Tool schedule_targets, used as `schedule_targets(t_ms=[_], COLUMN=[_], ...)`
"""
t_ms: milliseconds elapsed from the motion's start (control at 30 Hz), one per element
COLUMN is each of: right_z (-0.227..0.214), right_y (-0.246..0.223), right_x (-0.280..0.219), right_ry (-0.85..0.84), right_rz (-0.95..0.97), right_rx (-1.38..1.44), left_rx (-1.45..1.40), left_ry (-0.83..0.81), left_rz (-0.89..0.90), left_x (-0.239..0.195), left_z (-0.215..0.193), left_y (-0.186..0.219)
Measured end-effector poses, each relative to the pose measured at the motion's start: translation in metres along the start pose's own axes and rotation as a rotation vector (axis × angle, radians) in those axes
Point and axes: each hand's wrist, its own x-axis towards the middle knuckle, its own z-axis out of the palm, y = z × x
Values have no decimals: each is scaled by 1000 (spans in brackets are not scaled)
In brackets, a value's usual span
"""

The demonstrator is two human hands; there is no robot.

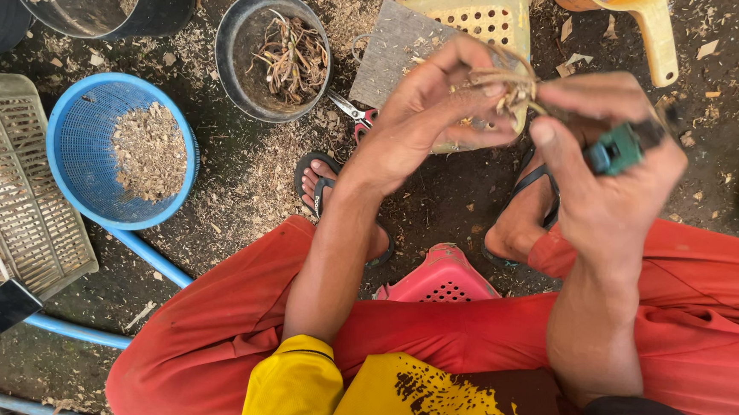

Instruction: The person sits on a small stool and uses a utility knife to trim and clean plant stems. They scrape the stems on a sandpaper block, cut off roots and outer layers, and place the trimmed pieces into a yellow container.

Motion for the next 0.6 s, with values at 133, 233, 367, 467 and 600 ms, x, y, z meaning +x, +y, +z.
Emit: schedule_targets(t_ms=[133, 233, 367, 467, 600], right_z=[3, 19, 32, 39, 47], right_y=[60, 114, 151, 158, 161], right_x=[17, 22, 10, 8, 6], right_ry=[-1, -86, -179, -204, -215], right_rz=[133, 107, 149, 231, 189], right_rx=[-88, -482, -475, -512, -571], left_rx=[569, 677, 647, 588, 497], left_ry=[274, 503, 618, 578, 573], left_rz=[205, 138, -5, 20, 45], left_x=[10, 8, 2, 0, 0], left_z=[-49, -95, -136, -149, -157], left_y=[-5, -14, -42, -65, -78])
